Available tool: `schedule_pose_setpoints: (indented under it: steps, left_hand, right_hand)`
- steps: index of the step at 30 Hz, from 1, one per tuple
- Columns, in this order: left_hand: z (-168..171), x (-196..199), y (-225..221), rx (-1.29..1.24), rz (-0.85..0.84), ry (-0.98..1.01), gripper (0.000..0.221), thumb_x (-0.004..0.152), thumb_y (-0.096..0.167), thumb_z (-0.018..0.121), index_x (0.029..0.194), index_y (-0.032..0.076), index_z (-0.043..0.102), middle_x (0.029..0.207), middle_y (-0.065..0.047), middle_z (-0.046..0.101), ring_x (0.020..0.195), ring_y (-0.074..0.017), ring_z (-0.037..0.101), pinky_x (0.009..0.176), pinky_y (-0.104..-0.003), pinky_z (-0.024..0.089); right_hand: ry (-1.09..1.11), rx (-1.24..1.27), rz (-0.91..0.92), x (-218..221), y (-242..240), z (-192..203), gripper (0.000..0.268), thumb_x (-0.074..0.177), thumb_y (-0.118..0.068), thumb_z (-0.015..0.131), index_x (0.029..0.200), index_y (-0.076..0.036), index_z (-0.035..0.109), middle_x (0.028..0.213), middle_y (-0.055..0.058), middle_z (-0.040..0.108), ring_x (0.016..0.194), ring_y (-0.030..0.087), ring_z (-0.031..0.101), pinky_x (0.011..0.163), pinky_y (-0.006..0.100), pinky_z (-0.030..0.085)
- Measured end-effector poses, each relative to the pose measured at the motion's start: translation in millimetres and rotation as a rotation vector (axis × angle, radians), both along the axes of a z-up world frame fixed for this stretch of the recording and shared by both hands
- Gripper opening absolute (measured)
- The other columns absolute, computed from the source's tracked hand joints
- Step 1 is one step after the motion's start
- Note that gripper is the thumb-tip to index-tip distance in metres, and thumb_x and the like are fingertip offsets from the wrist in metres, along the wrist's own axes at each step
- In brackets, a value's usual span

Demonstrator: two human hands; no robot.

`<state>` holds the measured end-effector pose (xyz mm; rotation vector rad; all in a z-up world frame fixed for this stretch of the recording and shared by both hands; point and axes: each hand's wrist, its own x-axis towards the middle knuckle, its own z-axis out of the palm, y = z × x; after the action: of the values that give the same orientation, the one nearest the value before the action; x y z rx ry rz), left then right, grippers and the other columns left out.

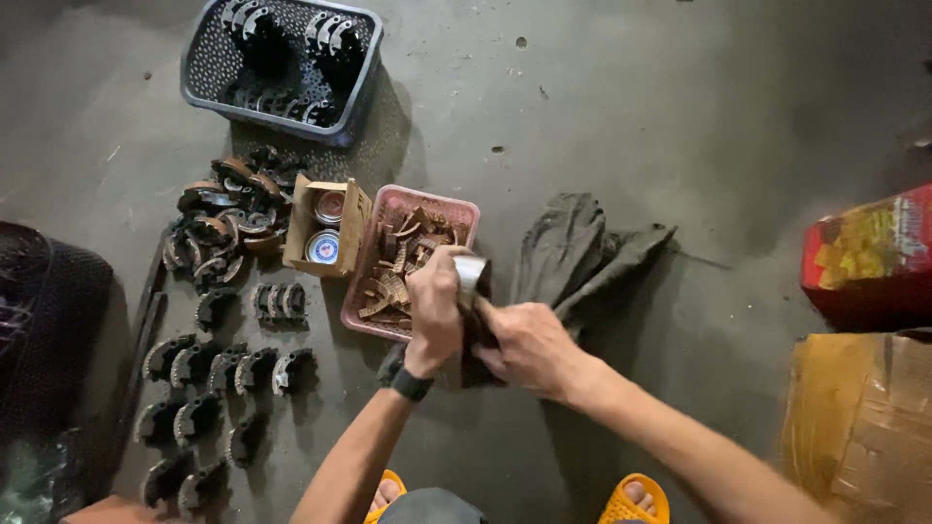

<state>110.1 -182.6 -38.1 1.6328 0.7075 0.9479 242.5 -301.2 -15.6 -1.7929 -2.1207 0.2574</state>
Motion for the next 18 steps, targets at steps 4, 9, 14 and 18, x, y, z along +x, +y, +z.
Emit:
schedule_pose_setpoints:
  steps: [4,9,14,18]
  left_hand:
    - [-18,-7,1,0.327,-0.059,0.040,0.056,0.110,0.042,0.034,0.110,-0.004,0.065,0.085,-0.018,0.067,0.076,-0.0283,0.069,0.069,-0.040,0.054]
    - [-24,-8,4,0.347,-0.167,-0.003,0.060,0.112,0.047,0.031,0.114,-0.005,0.063,0.091,-0.019,0.068,0.081,-0.0297,0.070,0.073,-0.039,0.056]
    - [-62,-27,20,-0.262,-0.069,-0.200,0.063,0.112,0.049,0.032,0.118,-0.004,0.067,0.096,-0.013,0.072,0.082,-0.0211,0.069,0.073,-0.033,0.056]
    - [-31,-43,19,-0.968,-0.121,-0.334,0.059,0.106,0.050,0.036,0.110,0.000,0.068,0.092,-0.012,0.074,0.076,-0.0195,0.070,0.067,-0.033,0.056]
  right_hand:
    - [1.028,-0.167,0.012,-4,-6,-31,0.016,0.090,-0.009,0.069,0.097,0.006,0.068,0.076,0.006,0.063,0.069,0.020,0.063,0.064,0.036,0.054]
    - [2.033,-0.481,-0.080,11,-22,-43,0.027,0.098,-0.018,0.059,0.081,0.002,0.064,0.071,0.009,0.060,0.067,0.019,0.056,0.066,0.033,0.047]
    - [2.491,-0.213,0.407,42,-39,-24,0.045,0.109,-0.034,0.051,0.093,0.004,0.069,0.094,0.012,0.067,0.098,0.022,0.062,0.091,0.034,0.050]
    - [1.641,-0.062,-0.311,52,-45,8,0.053,0.093,-0.038,0.052,0.122,0.005,0.064,0.114,0.018,0.067,0.099,0.026,0.061,0.088,0.038,0.050]
